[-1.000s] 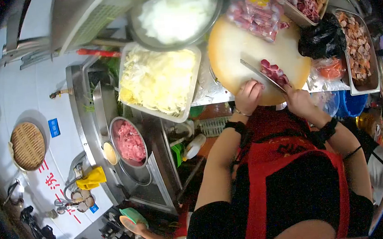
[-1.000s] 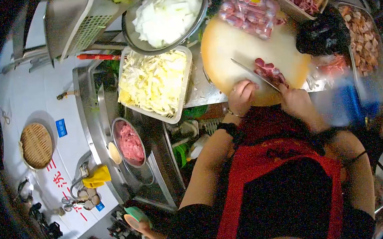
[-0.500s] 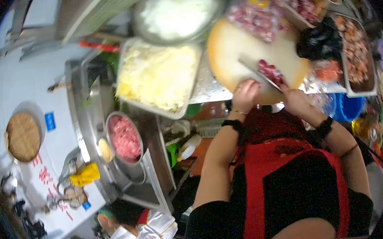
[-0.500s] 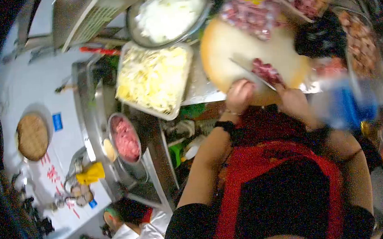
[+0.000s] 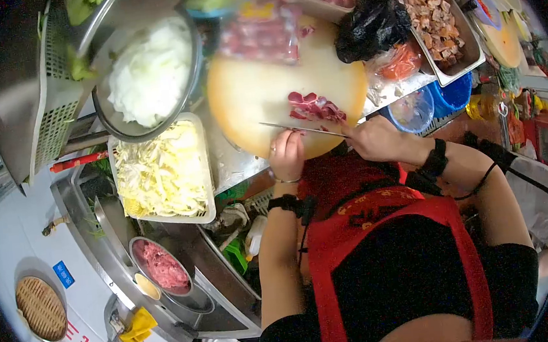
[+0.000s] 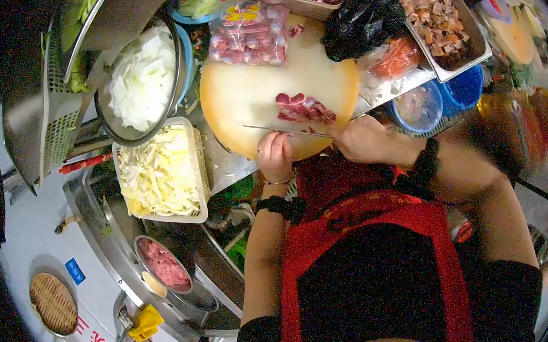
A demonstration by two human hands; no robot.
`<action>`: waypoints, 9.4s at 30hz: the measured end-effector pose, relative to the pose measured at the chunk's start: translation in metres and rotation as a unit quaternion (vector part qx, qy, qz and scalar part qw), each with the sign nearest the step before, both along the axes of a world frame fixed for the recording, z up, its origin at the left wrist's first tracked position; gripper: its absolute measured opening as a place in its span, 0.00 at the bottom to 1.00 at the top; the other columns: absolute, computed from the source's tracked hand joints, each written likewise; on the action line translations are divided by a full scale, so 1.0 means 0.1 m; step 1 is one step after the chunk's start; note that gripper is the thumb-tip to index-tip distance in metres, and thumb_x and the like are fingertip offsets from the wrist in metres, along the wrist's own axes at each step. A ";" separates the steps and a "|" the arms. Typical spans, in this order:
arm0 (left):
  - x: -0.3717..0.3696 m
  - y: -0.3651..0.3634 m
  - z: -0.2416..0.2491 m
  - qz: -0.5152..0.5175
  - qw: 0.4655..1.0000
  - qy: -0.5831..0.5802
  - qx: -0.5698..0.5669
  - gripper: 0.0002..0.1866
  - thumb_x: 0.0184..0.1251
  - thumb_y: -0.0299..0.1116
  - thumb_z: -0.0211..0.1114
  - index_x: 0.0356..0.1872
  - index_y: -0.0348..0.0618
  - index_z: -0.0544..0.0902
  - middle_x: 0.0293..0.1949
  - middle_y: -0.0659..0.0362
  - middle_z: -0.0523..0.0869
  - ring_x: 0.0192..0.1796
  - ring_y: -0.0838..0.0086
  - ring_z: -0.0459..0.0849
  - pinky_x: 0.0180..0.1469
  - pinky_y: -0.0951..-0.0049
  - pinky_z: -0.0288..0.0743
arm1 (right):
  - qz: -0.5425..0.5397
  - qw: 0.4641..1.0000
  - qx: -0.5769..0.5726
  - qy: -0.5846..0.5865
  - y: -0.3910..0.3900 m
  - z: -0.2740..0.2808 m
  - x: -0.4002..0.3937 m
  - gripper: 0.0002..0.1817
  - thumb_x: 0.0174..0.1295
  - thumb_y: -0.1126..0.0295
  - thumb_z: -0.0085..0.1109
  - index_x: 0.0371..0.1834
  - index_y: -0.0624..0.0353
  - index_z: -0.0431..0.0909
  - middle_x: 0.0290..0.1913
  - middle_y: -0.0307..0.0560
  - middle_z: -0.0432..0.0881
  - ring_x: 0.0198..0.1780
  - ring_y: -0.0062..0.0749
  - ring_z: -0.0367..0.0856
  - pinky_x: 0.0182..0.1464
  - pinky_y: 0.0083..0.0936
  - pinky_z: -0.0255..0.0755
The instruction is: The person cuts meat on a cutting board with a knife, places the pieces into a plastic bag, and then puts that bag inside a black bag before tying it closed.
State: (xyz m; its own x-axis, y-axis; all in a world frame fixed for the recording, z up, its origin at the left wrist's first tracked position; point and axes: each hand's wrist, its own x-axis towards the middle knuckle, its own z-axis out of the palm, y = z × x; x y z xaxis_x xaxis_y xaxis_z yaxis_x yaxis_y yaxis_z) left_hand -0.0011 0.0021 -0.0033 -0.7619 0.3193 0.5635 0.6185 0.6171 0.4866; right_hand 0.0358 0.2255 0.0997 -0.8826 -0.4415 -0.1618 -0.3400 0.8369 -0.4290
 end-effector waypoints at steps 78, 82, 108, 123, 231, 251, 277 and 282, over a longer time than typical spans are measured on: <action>-0.01 -0.07 0.01 -0.059 0.997 -0.049 0.003 0.07 0.48 0.19 0.65 0.30 0.37 0.78 0.34 0.54 0.78 0.35 0.59 0.79 0.36 0.65 0.74 | -0.060 0.995 -0.034 -0.074 -0.08 -0.04 0.08 0.11 0.55 0.66 0.53 0.39 0.58 0.71 0.15 0.52 0.74 0.19 0.48 0.77 0.22 0.42 0.71; 0.01 -0.08 -0.01 -0.049 0.998 -0.043 -0.010 0.07 0.49 0.21 0.65 0.30 0.38 0.79 0.34 0.55 0.79 0.35 0.61 0.79 0.35 0.66 0.74 | -0.053 0.996 -0.016 -0.064 -0.10 -0.06 0.10 0.10 0.54 0.67 0.54 0.38 0.59 0.71 0.14 0.52 0.74 0.18 0.47 0.77 0.21 0.42 0.70; -0.02 0.05 0.11 0.026 0.998 -0.038 -0.043 0.06 0.52 0.25 0.66 0.33 0.41 0.82 0.36 0.57 0.80 0.38 0.64 0.80 0.41 0.68 0.75 | -0.063 0.992 -0.006 -0.106 -0.06 -0.07 -0.08 0.11 0.50 0.69 0.54 0.36 0.59 0.70 0.21 0.54 0.78 0.23 0.48 0.80 0.24 0.42 0.73; -0.04 0.11 0.15 0.030 0.996 -0.034 -0.074 0.05 0.52 0.27 0.67 0.31 0.43 0.82 0.36 0.59 0.81 0.38 0.67 0.79 0.42 0.69 0.72 | -0.094 0.987 -0.027 -0.127 0.06 -0.03 -0.03 0.18 0.54 0.66 0.55 0.48 0.60 0.71 0.19 0.55 0.77 0.23 0.51 0.78 0.27 0.43 0.73; -0.10 0.93 0.23 0.066 0.977 -0.201 0.001 0.30 0.59 0.42 0.62 0.59 0.38 0.66 0.60 0.39 0.61 0.61 0.47 0.62 0.61 0.54 0.60 | -0.319 0.745 -0.471 -0.350 -0.04 -0.38 0.64 0.09 0.60 0.75 0.47 0.44 0.62 0.67 0.20 0.40 0.71 0.18 0.22 0.71 0.21 0.21 0.67; -2.86 2.31 1.11 -0.212 0.941 -0.091 -0.247 0.25 0.65 0.42 0.53 0.59 0.38 0.68 0.61 0.43 0.67 0.66 0.52 0.62 0.66 0.62 0.54 | -0.500 0.718 -0.483 -0.028 1.10 0.62 0.16 0.12 0.53 0.74 0.49 0.40 0.65 0.68 0.22 0.45 0.73 0.22 0.27 0.74 0.26 0.28 0.69; -3.16 2.52 1.21 -0.145 0.945 -0.251 0.150 0.18 0.54 0.19 0.50 0.46 0.41 0.76 0.40 0.59 0.81 0.41 0.73 0.78 0.43 0.75 0.71 | -0.339 0.899 -0.264 -0.086 0.63 0.07 0.92 0.15 0.52 0.66 0.54 0.42 0.59 0.71 0.20 0.60 0.75 0.25 0.56 0.77 0.30 0.47 0.71; -3.02 2.69 1.29 -0.203 0.973 -0.094 0.053 0.14 0.52 0.19 0.50 0.38 0.38 0.80 0.36 0.56 0.83 0.42 0.67 0.79 0.48 0.69 0.71 | -0.339 0.897 -0.259 -0.110 0.58 0.05 0.95 0.15 0.51 0.64 0.54 0.42 0.56 0.71 0.19 0.59 0.76 0.24 0.55 0.77 0.29 0.47 0.71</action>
State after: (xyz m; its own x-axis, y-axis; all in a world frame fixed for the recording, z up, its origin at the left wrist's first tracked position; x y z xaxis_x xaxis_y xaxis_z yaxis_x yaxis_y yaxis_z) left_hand -0.3027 0.2709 0.1255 -0.6771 0.5637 0.4730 0.6955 0.2804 0.6615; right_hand 0.1307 0.2840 0.1046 -0.9484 0.1191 -0.2940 0.3138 0.4872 -0.8149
